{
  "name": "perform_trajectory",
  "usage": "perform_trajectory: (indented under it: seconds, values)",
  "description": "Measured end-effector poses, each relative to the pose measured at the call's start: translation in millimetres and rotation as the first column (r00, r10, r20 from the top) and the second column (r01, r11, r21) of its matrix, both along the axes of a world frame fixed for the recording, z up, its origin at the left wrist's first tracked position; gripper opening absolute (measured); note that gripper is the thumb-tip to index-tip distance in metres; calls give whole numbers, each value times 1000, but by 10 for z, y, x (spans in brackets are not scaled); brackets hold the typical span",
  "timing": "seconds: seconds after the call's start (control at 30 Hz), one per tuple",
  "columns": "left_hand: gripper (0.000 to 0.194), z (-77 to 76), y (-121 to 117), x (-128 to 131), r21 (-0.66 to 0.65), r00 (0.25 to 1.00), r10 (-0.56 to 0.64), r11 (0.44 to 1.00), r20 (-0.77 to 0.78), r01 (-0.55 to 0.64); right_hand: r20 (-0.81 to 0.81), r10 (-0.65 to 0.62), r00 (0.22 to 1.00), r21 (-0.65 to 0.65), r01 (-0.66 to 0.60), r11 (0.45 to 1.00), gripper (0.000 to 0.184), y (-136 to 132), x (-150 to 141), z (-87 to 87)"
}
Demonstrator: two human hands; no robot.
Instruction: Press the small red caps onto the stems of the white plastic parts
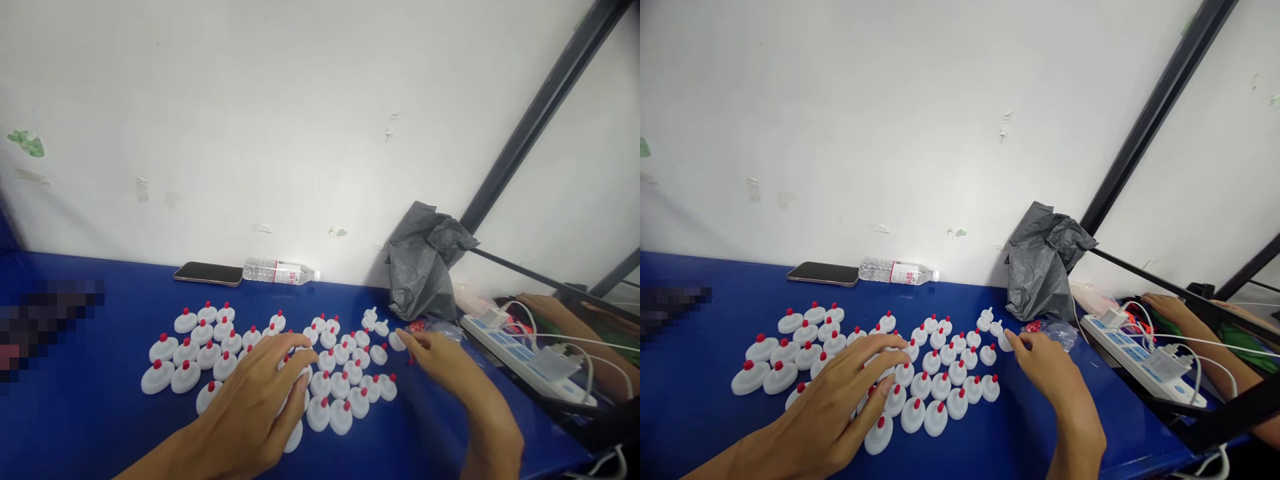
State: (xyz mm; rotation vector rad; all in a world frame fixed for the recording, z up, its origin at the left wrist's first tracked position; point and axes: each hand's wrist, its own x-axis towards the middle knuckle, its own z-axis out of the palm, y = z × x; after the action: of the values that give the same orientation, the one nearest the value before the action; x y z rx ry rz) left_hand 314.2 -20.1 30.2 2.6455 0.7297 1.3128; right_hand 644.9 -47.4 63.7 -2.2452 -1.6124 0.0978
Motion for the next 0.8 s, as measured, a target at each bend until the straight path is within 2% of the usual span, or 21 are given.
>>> perform_trajectory:
  seconds: [0.13, 0.27, 0.33, 0.43, 0.57, 0.67, 0.8]
  values:
    - [30, 17, -7, 3, -12, 1000, -4, 1000, 2, 4, -152, -15, 988, -167, -11, 986, 57, -63, 90, -47]
    - [31, 43, -5, 0, -19, 1000, -14, 1000, -6, 14, -253, -1, 967, -224, -57, 973, 59, -50, 50, -70]
    - [30, 52, -3, -3, -30, 1000, -22, 999, -10, 21, -249, -1, 969, -188, -48, 981, 60, -14, 49, -69]
    - [31, 52, -2, -7, -37, 999, -30, 999, -18, 29, -190, 19, 982, -50, -29, 998, 55, 64, 99, -66]
    - [32, 31, -6, -5, -31, 999, -48, 998, -20, 47, -187, 148, 971, 91, -133, 987, 48, 155, 150, -130]
    - [33, 18, -8, -3, -41, 998, -64, 997, -26, 63, -238, 236, 942, 109, -216, 970, 54, 184, 134, -220]
    - [33, 17, -13, -3, -38, 996, -85, 996, -36, 84, -297, 257, 920, 122, -231, 965, 63, 204, 94, -302]
